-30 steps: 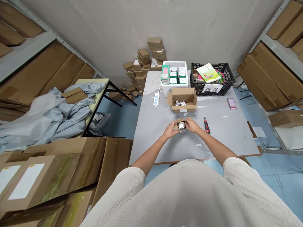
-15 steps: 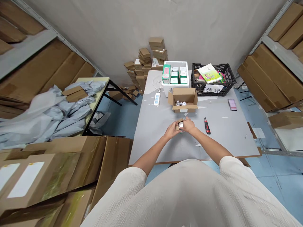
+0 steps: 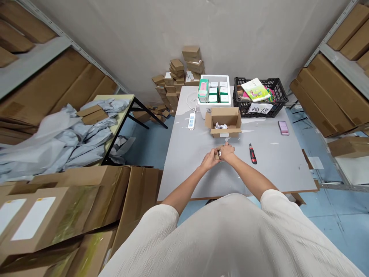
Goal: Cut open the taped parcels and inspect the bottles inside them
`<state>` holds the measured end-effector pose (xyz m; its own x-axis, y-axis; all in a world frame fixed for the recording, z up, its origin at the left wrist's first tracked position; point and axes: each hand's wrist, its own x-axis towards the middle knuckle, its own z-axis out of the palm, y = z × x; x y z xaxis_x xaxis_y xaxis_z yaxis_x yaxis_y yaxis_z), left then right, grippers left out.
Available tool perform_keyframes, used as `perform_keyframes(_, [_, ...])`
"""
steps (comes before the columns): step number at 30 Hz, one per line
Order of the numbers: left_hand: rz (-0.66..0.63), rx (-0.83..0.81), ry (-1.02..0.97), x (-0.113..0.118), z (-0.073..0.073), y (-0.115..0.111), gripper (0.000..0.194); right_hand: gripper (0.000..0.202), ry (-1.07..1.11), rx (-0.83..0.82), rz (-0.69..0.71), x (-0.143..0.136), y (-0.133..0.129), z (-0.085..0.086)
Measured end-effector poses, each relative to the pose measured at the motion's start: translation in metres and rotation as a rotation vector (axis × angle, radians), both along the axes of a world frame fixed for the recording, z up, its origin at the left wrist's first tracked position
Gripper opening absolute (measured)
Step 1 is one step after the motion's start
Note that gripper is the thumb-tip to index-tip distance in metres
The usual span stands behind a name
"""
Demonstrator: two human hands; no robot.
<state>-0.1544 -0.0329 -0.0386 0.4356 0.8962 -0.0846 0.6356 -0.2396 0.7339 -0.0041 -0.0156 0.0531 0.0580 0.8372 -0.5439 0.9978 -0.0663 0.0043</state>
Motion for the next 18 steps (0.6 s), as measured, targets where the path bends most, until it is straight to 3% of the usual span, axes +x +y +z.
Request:
perform_keyframes(9, [0.034,0.010,0.014,0.002,0.006,-0.004,0.055,0.055,0.070,0.132,0.025,0.009,-0.014,0.004])
perform_keyframes(18, [0.017,0.061,-0.004,0.004,0.019,0.003,0.089,0.044,0.238,0.326,0.001,0.029,-0.022,0.048])
